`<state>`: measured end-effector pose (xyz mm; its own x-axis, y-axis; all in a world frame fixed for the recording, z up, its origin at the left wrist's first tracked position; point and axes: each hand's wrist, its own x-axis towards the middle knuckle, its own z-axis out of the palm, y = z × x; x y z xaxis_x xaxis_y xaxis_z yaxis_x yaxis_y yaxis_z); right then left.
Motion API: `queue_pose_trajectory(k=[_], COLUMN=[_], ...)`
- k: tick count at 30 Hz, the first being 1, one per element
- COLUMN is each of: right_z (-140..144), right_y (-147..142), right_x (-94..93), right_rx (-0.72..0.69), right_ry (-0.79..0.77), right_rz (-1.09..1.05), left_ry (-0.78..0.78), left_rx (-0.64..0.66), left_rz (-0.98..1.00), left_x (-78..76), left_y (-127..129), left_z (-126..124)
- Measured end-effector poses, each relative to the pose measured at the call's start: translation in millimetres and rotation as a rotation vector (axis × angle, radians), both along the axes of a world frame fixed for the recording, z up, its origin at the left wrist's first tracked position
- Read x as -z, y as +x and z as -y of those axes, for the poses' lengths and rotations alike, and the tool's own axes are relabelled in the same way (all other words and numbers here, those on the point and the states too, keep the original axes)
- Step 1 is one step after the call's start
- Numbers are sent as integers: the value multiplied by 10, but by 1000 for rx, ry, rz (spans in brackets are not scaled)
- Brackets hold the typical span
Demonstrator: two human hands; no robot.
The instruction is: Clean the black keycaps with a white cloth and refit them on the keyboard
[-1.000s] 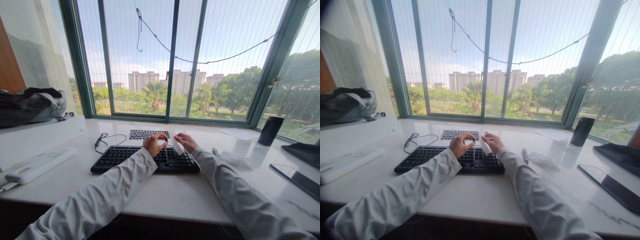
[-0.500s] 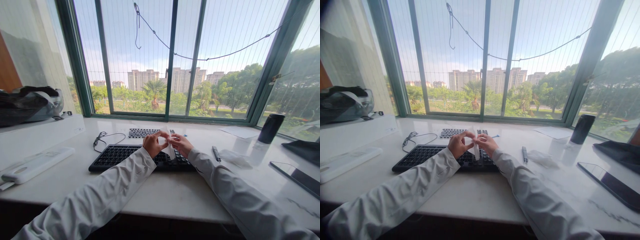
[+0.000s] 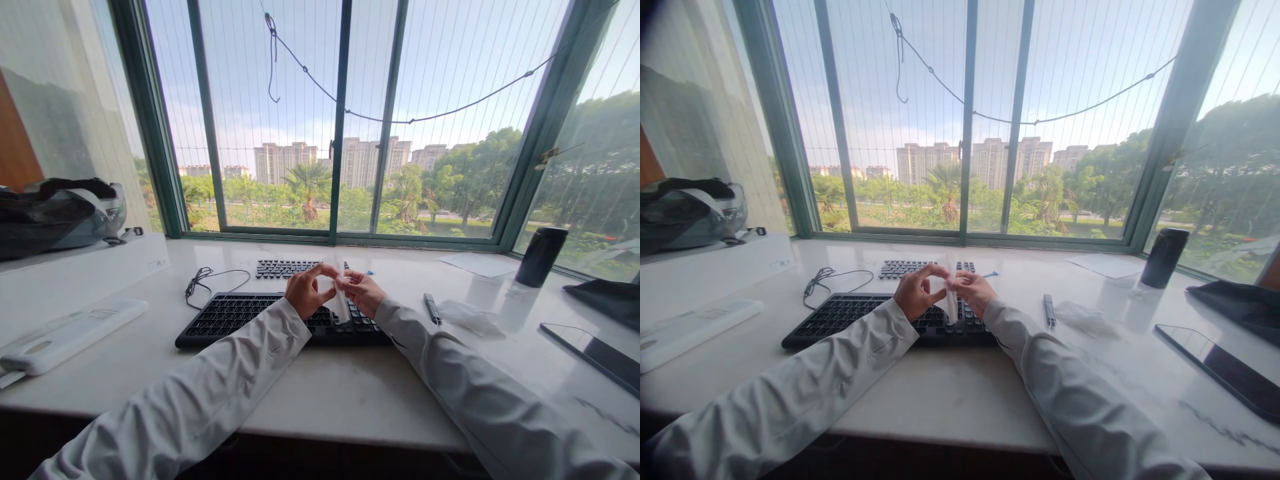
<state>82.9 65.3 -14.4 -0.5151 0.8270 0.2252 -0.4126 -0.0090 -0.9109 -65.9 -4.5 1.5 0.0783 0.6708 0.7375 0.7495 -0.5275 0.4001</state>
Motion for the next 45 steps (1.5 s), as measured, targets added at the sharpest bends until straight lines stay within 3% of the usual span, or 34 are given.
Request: queue_pose_trajectory(k=[14, 30, 35, 41, 45], right_z=[20, 37, -17, 57, 57], right_y=[39, -11, -11, -9, -3], right_x=[-33, -16, 18, -23, -20], right_rx=[-119, 19, 65, -35, -13], right_ry=[-12, -52, -60, -44, -32], right_rz=[-7, 44, 23, 70, 91], left_ry=[-17, -37, -2, 10, 23], left_rx=[94, -94, -101, -88, -115], left_rz=[114, 81, 60, 39, 37], left_x=[41, 24, 35, 36, 41], left_y=[-30, -75, -83, -79, -74], left_z=[-65, -90, -106, -87, -87])
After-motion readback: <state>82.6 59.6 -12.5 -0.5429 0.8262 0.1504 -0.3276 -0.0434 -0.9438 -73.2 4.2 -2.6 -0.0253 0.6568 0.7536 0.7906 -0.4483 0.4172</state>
